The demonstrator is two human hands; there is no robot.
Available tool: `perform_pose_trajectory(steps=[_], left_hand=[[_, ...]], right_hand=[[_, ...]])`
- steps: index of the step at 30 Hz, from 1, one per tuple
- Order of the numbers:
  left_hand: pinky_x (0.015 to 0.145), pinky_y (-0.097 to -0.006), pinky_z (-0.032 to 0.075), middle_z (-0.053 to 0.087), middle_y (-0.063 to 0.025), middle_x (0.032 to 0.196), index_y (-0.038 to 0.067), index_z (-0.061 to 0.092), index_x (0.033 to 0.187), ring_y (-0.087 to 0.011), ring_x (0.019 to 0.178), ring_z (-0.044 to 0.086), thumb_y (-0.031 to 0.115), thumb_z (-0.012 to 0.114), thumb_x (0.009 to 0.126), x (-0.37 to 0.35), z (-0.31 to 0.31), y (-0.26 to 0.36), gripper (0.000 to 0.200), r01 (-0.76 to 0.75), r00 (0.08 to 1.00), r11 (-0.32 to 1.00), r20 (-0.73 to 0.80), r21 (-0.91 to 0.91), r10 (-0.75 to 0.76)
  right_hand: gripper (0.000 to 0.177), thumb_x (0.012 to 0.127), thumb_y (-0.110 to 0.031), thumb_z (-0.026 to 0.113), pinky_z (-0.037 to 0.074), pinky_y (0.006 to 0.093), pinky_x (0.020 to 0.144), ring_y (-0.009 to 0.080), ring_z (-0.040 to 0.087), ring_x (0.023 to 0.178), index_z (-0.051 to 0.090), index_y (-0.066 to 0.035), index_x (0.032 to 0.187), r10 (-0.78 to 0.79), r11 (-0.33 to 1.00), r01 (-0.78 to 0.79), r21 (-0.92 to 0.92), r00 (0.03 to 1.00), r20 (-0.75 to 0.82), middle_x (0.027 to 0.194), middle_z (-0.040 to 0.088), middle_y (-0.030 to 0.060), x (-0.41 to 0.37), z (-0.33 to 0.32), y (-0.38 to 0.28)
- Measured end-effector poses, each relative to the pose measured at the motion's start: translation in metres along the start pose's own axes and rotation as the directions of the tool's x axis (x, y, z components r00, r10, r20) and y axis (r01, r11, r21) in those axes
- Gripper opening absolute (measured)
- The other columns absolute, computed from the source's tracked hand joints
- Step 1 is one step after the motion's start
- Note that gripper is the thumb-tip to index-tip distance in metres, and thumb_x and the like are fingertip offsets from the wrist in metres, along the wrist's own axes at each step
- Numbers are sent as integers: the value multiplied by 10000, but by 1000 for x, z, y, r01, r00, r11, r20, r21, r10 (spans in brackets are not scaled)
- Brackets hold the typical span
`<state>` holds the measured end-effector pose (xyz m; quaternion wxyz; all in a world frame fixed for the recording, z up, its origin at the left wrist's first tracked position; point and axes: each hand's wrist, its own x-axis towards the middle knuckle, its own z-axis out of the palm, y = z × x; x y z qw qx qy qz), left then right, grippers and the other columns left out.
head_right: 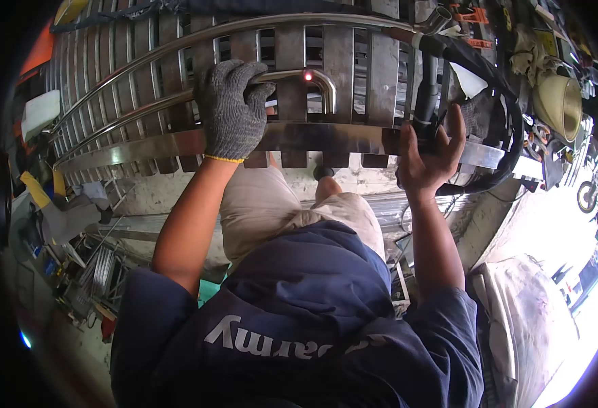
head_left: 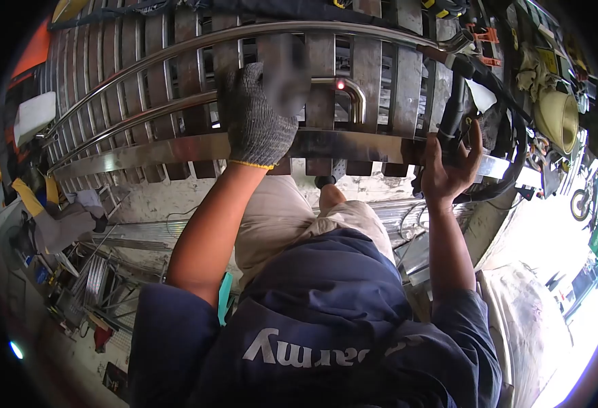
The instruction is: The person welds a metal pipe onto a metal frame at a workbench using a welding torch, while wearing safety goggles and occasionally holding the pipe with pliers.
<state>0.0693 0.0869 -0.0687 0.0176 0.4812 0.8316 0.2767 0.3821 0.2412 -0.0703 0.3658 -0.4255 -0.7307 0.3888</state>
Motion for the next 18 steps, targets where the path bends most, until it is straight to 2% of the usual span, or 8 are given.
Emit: perform_pose_trajectory(steps=[1,6,9,18], left_hand=[[1106,-549,468,723,-116,1210,139,839,1178,-378,1180,653,221,901,860,1,-1,-1,334,-7,1000,1000,4,2,7],[1127,-542,466,715,-102,1226,160,839,1192,-365,1199,660,258,944,839,3,-6,2,381,-33,999,999,20,2,33],[1128,-531,473,710,-98,1240,169,841,1193,-354,1208,662,260,961,826,4,-5,1,398,3,999,999,40,-54,-1],[1102,-506,491,795,-86,1174,138,844,1123,-360,1156,679,199,930,820,11,-6,3,320,-10,999,999,53,-44,13]], right_hand=[[867,1018,14,835,611,308,904,215,761,1069,341,64,1728,141,984,-143,103,990,21,1425,689,241,-4,-1,-4],[815,1022,52,807,618,319,934,233,761,1110,357,115,1699,92,994,-91,56,996,-11,1567,592,240,-3,1,-4],[790,1026,63,792,624,320,916,230,765,1075,370,112,1693,96,993,-94,64,995,-27,1571,593,245,-4,3,-4],[740,1028,87,763,616,300,847,194,760,974,401,104,1673,129,985,-124,123,991,-29,1492,651,247,-5,4,-5]])
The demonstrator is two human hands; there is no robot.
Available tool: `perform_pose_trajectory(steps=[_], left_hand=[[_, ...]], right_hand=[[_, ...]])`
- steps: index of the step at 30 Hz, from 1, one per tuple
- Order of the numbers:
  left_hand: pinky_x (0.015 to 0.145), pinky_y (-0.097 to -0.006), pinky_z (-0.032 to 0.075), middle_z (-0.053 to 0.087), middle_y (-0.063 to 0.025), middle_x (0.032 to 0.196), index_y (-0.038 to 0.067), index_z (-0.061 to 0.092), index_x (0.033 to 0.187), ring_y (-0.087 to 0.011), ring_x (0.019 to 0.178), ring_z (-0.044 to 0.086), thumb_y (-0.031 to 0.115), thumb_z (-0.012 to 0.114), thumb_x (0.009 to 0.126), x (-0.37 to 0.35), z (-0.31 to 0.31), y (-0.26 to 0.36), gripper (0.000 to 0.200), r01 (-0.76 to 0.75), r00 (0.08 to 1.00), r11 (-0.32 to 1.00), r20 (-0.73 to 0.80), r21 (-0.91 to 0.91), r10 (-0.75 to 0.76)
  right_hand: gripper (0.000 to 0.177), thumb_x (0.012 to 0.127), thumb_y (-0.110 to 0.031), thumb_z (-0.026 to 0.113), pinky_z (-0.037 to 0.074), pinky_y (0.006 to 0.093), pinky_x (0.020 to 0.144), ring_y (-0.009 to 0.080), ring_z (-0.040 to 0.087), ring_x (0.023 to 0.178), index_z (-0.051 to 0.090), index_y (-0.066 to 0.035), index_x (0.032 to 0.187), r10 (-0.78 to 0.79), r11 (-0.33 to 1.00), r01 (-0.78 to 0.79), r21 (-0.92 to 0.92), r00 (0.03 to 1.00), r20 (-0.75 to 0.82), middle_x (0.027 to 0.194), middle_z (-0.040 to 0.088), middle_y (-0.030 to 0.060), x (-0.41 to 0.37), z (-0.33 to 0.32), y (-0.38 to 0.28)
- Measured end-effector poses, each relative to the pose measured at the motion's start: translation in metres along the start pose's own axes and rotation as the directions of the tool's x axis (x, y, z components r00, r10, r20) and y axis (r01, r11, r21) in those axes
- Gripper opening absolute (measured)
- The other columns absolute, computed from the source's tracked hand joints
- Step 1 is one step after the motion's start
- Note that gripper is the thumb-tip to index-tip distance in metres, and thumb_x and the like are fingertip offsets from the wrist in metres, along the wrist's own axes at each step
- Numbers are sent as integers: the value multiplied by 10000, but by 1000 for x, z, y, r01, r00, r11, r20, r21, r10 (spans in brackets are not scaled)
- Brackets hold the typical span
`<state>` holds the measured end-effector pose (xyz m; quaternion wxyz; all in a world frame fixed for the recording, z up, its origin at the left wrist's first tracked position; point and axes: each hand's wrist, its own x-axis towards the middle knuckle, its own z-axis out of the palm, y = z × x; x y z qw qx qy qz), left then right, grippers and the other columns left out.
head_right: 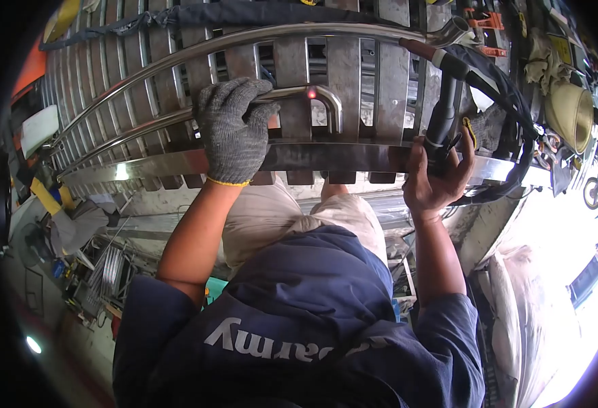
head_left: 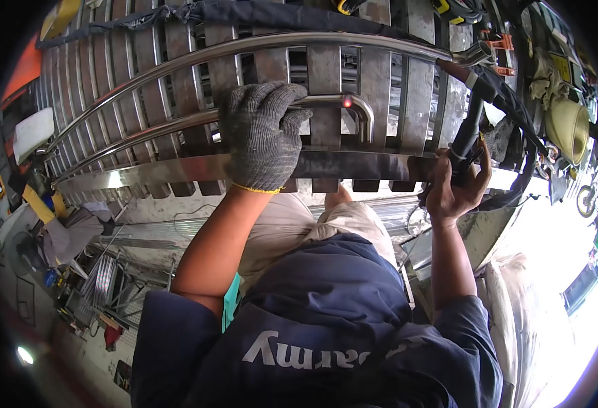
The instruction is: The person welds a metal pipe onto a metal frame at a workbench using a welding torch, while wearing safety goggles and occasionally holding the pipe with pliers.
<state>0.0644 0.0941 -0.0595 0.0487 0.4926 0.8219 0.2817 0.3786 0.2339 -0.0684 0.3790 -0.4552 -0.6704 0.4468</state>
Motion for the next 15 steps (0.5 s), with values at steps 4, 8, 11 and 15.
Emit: perform_pose_trajectory(steps=[4,8,11,15], left_hand=[[1084,-516,502,796,-95,1186,129,839,1131,-366,1169,682,158,902,789,-2,5,-1,348,4,1000,1000,1,-10,-4],[1065,-523,512,796,-99,1187,125,834,1145,-373,1172,682,134,870,786,-4,9,-2,360,-30,1000,1000,8,7,30],[1054,-526,515,797,-100,1199,119,830,1153,-381,1156,679,129,850,815,-5,10,-1,339,-68,998,998,-2,8,68],[1043,-525,513,793,-100,1196,118,833,1153,-389,1126,673,134,838,865,-3,10,1,288,-80,997,997,4,9,80]], right_hand=[[745,1019,87,778,611,293,839,191,758,967,411,98,1667,-37,998,35,-51,999,-27,1448,678,234,1,0,4],[768,1011,42,821,613,309,872,201,761,996,422,78,1666,-4,999,2,-42,999,-39,1391,711,224,-1,1,2],[798,1001,-5,860,605,307,893,205,764,1014,423,51,1667,-17,997,14,-73,999,-48,1285,758,207,-1,1,5],[801,1016,-8,840,607,305,877,194,756,995,404,-10,1687,-16,1000,16,17,999,-32,1177,782,203,0,4,3]])
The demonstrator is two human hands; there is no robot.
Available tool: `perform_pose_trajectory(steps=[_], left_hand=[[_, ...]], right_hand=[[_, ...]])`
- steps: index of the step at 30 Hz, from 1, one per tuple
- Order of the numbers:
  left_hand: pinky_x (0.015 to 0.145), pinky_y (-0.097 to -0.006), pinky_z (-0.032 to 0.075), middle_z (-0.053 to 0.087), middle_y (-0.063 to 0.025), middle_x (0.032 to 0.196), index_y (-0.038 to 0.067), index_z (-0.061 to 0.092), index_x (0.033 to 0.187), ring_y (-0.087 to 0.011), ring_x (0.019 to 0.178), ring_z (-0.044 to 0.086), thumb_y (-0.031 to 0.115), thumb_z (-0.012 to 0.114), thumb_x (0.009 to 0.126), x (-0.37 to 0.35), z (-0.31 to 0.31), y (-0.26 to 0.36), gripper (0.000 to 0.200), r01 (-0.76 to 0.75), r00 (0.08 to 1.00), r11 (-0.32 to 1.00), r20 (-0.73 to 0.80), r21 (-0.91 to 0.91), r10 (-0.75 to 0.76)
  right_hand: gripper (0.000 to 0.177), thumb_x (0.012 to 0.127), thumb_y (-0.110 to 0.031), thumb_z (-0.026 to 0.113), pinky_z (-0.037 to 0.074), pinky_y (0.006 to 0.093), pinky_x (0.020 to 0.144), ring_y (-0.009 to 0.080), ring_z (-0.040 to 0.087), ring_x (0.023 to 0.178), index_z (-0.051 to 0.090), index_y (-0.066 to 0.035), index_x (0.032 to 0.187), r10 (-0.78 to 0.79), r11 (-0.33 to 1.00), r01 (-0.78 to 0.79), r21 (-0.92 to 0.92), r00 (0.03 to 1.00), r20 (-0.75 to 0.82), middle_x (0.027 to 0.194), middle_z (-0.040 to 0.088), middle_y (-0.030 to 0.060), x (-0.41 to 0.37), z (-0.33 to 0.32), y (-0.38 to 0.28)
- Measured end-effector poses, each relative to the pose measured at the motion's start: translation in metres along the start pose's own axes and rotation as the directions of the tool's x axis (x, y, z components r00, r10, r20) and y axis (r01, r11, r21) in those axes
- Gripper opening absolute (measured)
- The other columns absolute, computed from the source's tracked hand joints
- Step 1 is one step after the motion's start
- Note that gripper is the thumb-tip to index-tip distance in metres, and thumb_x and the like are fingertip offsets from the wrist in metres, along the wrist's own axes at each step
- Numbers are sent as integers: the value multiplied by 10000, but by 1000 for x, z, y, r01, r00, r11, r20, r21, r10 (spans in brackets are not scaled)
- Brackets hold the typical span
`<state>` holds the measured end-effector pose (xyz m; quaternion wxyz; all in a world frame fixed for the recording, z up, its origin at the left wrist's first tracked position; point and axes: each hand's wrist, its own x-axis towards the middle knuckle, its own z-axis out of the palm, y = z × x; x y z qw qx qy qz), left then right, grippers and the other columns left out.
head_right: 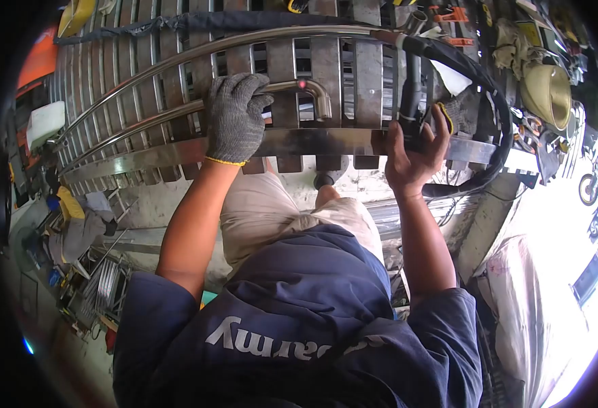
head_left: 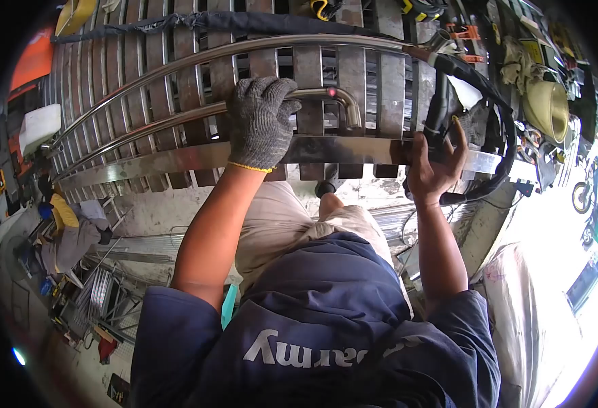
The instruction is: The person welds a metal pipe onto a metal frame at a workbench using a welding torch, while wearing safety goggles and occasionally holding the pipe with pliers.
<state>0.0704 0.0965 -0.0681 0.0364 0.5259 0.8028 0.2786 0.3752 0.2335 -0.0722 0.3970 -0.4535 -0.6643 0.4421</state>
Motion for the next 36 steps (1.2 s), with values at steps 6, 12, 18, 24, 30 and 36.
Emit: perform_pose_trajectory(steps=[6,12,18,24,30,36], left_hand=[[1050,-523,512,771,-93,1138,145,844,1141,-384,1128,669,192,852,900,2,6,1,245,-38,999,994,-16,98,40],[1036,-559,505,741,-128,1144,142,836,1137,-419,1139,658,229,833,927,0,2,5,228,-24,999,991,-26,133,28],[1019,-599,504,699,-262,1160,82,787,1231,-507,1144,638,160,758,974,-1,12,-11,270,-121,992,990,-7,77,122],[1054,-540,546,732,-194,1268,128,824,1279,-417,1221,688,429,723,1095,-4,11,-17,367,-5,999,969,33,246,-4],[1037,-527,563,740,-152,1266,154,846,1247,-409,1183,712,406,796,1050,0,4,-12,324,69,993,968,77,242,-90],[888,-602,522,735,-283,1035,34,836,1061,-505,978,669,428,746,1064,15,29,-44,404,-281,958,956,-37,83,285]], right_hand=[[795,1003,8,849,599,278,811,140,753,926,442,-64,1682,35,999,-35,28,999,-16,1102,790,125,-1,3,-5],[750,1028,-10,841,586,283,806,145,747,918,466,-58,1676,-2,998,1,69,1000,17,1095,803,131,5,2,-11],[790,923,-57,885,556,455,1155,434,666,1460,546,-140,1632,-49,999,49,-10,998,32,1601,653,230,-4,-30,-39],[870,942,-103,856,597,466,1010,446,781,1164,465,-134,1719,-114,986,127,-106,987,114,1333,763,258,-33,-103,-91],[869,986,-187,810,606,548,865,487,782,945,391,-176,1747,-37,951,80,-300,988,147,1076,793,250,-63,-177,-130],[790,988,-217,854,605,556,1030,496,752,1244,477,-303,1677,-95,947,80,-311,995,-34,1384,769,247,-85,-206,-137]])
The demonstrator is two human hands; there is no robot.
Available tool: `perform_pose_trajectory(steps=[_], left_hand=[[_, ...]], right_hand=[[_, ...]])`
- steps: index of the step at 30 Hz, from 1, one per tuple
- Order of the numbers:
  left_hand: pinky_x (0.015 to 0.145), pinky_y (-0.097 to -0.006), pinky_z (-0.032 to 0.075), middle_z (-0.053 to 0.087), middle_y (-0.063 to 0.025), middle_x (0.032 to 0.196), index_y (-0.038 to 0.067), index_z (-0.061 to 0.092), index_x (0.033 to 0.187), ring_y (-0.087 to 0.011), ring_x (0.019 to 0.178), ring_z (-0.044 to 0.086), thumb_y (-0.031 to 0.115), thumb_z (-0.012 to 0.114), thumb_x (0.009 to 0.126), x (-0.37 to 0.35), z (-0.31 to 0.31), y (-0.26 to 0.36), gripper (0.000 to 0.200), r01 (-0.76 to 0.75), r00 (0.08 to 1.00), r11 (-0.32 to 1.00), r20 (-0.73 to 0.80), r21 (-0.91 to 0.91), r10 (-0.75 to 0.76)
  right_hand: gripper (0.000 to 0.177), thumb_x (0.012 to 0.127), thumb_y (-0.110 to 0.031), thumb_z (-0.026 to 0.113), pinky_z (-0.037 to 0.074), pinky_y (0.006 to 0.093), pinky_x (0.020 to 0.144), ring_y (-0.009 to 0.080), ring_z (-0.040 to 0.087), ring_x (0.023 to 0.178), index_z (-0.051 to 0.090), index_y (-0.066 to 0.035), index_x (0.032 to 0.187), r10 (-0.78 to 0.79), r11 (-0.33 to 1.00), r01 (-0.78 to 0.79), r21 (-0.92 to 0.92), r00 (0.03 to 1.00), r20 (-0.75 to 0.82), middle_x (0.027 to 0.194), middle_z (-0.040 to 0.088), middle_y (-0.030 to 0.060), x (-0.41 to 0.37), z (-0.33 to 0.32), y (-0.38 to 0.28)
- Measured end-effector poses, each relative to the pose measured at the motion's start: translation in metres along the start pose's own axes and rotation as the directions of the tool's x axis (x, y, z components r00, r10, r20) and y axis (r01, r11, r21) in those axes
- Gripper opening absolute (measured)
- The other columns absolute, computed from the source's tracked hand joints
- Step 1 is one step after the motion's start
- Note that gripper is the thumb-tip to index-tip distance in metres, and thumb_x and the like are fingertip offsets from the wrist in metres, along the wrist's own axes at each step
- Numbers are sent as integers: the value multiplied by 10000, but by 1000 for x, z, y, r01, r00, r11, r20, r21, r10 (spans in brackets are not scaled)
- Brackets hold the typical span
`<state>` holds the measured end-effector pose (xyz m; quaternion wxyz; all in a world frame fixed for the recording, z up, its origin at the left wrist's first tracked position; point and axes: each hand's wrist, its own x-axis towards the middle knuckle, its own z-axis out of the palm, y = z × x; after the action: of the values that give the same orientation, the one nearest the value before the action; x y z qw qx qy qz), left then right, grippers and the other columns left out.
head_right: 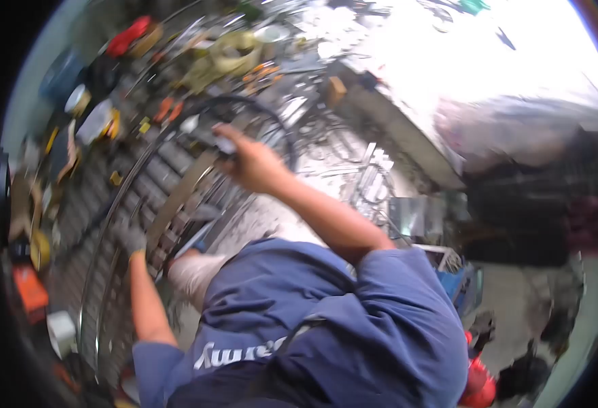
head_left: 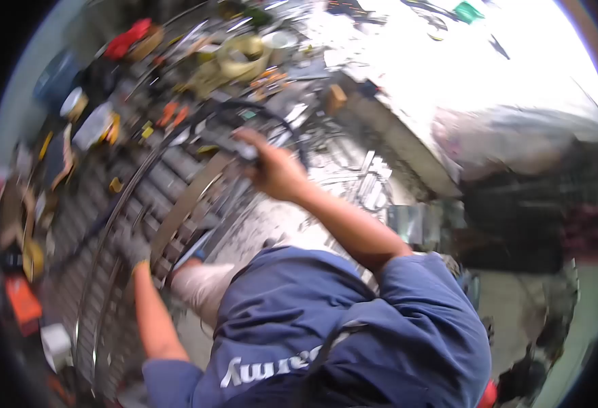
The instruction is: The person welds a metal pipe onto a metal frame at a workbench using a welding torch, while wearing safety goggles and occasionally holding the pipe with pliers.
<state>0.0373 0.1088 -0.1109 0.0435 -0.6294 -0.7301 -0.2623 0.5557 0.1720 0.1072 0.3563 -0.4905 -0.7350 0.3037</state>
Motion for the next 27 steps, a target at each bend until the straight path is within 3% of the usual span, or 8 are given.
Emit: perform_pose_trajectory(steps=[1,3,4,6,9,15,20,27], left_hand=[[860,-605,505,723,-271,992,11,795,975,-506,937,650,394,745,1054,2,-14,24,394,-121,981,992,-151,29,124],[844,-606,496,712,-257,1000,21,741,932,-503,958,654,316,784,1008,6,-20,28,307,-80,990,997,-112,6,81],[855,-606,504,714,-248,1051,39,756,963,-498,997,660,296,810,976,5,-24,32,263,-95,986,995,-139,5,95],[921,-604,525,704,-196,1148,110,800,1020,-479,1061,664,350,870,922,-12,11,-4,268,12,979,1000,-203,-15,-15],[985,-571,539,700,-203,1151,164,826,1174,-451,1124,681,373,881,933,-7,-13,18,324,230,971,972,61,45,-233],[1004,-567,534,728,-149,1159,187,825,1171,-424,1134,686,360,881,945,-3,-32,33,290,266,961,963,61,45,-268],[1010,-552,534,727,-120,1137,184,839,1132,-393,1143,685,368,889,932,-3,-32,34,275,287,956,958,62,22,-288],[1010,-553,536,714,-131,1137,151,855,1130,-383,1141,678,383,897,909,-5,-29,31,323,289,956,957,39,27,-290]], right_hand=[[797,979,-129,860,607,544,1028,490,751,1261,490,-278,1669,69,997,-71,37,996,58,1485,738,199,-2,-2,-2],[775,976,-73,863,624,463,999,454,790,1215,524,-225,1655,76,997,-76,-10,997,11,1513,724,224,-1,3,-13],[766,982,-45,853,631,419,932,345,834,1069,538,-189,1665,-108,992,113,59,991,-80,1464,755,226,0,14,3],[790,977,-32,835,583,320,771,162,707,792,539,-172,1696,95,995,-95,16,995,-7,1048,818,152,0,19,-23],[774,982,-87,807,520,331,654,155,624,684,529,-154,1702,53,997,-49,-65,997,56,862,721,96,7,38,-33],[774,989,-56,772,529,337,665,139,596,689,513,-135,1714,-42,982,82,-169,973,228,881,700,85,32,86,-50],[716,1014,-56,766,616,362,812,186,773,866,546,-102,1694,-5,987,63,-149,933,359,1080,816,181,54,130,-61],[718,1029,-79,769,633,416,800,275,817,856,534,-119,1707,15,965,109,-237,885,466,1031,818,190,74,175,-57]])
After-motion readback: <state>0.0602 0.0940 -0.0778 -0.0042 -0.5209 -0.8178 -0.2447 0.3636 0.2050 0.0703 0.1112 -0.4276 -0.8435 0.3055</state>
